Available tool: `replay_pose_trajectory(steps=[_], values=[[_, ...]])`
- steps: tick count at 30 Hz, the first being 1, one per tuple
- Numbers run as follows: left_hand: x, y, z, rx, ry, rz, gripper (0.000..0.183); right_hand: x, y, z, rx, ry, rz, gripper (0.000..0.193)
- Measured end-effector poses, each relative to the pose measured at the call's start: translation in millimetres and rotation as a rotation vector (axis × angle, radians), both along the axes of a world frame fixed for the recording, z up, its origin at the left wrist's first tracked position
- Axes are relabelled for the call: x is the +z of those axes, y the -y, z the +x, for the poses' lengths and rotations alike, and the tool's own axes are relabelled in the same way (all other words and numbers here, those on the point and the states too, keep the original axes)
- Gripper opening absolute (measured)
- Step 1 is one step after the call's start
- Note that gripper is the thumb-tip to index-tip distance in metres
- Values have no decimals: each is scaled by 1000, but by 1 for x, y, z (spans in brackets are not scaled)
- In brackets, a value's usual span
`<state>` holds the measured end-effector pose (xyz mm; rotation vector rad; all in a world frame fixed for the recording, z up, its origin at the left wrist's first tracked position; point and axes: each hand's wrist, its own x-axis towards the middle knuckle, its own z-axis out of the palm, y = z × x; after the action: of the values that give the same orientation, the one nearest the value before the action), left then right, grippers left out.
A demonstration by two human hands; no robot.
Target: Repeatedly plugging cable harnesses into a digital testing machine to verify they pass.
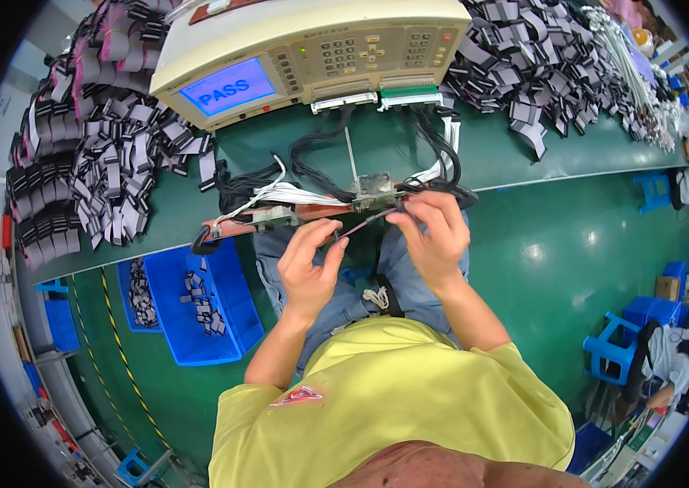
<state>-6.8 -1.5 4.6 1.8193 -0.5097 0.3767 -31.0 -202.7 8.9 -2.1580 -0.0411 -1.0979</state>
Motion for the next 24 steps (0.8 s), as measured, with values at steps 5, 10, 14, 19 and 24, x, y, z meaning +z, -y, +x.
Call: replay_pose_trajectory(steps=[5, 10, 14, 19, 24], values=[[-4, -7, -7, -127, 11, -3, 33, 20, -10, -7, 343, -51, -106, 35], [-4, -7, -8, -165, 52, -5, 31, 16, -13, -10, 398, -169, -173, 33], [-5, 4, -1, -160, -18, -32, 29, 17, -19, -12, 356, -187, -178, 25], [-8, 18, 9, -62, 26, -9, 27, 15, -30, -10, 153, -199, -44, 15], [-15, 21, 12, -18, -74, -59, 30, 23, -32, -4, 141, -229, -86, 14]])
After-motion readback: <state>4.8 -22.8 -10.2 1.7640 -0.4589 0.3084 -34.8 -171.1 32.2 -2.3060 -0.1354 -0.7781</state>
